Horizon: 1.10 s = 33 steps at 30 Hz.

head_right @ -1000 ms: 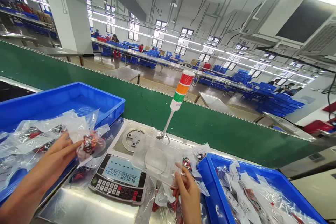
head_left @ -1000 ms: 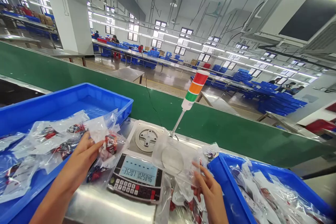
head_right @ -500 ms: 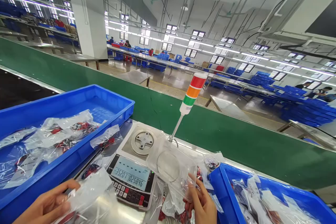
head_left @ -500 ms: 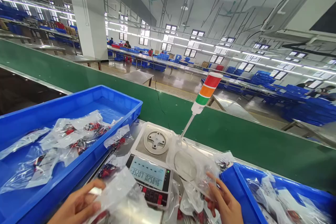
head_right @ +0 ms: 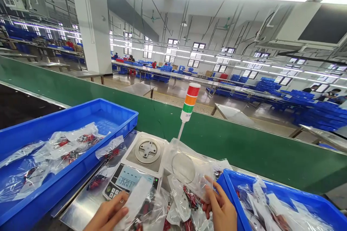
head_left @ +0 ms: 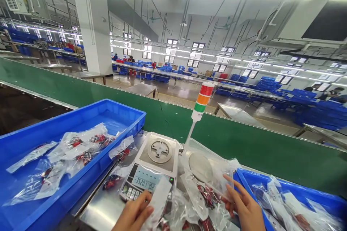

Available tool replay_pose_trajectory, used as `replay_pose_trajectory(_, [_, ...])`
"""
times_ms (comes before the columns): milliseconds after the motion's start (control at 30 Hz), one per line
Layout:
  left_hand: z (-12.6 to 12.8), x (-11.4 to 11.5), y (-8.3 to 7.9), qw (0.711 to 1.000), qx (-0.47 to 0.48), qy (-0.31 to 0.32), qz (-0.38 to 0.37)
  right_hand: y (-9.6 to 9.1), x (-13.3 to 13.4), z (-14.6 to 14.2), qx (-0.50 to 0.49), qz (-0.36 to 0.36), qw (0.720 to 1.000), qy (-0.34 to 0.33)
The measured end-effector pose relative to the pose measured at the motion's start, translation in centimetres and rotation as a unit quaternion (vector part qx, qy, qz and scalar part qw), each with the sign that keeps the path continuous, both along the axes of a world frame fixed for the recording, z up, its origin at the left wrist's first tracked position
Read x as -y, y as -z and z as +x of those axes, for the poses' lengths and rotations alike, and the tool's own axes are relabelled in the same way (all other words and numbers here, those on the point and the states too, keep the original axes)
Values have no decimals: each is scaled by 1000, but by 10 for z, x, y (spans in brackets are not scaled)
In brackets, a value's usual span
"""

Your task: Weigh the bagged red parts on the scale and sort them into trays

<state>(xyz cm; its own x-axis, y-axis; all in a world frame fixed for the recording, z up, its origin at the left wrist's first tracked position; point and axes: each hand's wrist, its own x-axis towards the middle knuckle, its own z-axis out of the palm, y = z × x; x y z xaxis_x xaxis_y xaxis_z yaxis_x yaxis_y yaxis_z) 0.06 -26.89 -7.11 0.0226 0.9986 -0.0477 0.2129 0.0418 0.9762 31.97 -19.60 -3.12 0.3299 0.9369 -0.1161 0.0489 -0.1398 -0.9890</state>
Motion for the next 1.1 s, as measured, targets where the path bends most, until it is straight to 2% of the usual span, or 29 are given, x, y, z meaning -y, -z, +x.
replay_pose_trajectory(100, [53, -29, 7, 997, 18, 69, 16, -21, -3, 13, 3, 22, 999, 27])
replay_pose_trajectory(167, [79, -41, 7, 995, -25, 96, 21, -34, -4, 19, 3, 42, 998, 49])
replay_pose_trajectory(233, [94, -44, 7, 991, -85, 91, 41, -44, -5, 21, 2, 56, 996, 64])
replay_pose_trajectory(300, [97, -38, 8, 988, -115, 70, 70, -46, -8, 18, 5, 59, 997, 55])
replay_pose_trajectory(367, [86, -27, 9, 988, -118, 23, 97, -41, -13, 10, 15, 63, 997, 30])
replay_pose_trajectory(433, [64, -15, 10, 984, -118, -48, 121, -31, -20, -4, 28, 67, 997, 2])
replay_pose_trajectory(533, [16, 5, 12, 966, -136, -176, 131, -16, -38, -33, 12, 68, 996, -48])
replay_pose_trajectory(600, [-18, 19, 12, 945, -157, -266, 111, -9, -54, -55, -11, 67, 994, -81])
replay_pose_trajectory(667, [-46, 33, 13, 924, -176, -329, 86, -5, -73, -79, -27, 64, 992, -106])
replay_pose_trajectory(767, [-71, 50, 20, 910, -189, -364, 59, 1, -99, -109, -39, 62, 989, -131])
replay_pose_trajectory(867, [-80, 56, 36, 897, -199, -391, 54, 7, -113, -128, -46, 65, 987, -143])
replay_pose_trajectory(1000, [-80, 45, 54, 883, -224, -402, 88, 16, -110, -132, -54, 68, 987, -138])
replay_pose_trajectory(1100, [-72, 31, 46, 878, -205, -412, 130, 19, -104, -128, -64, 70, 989, -116])
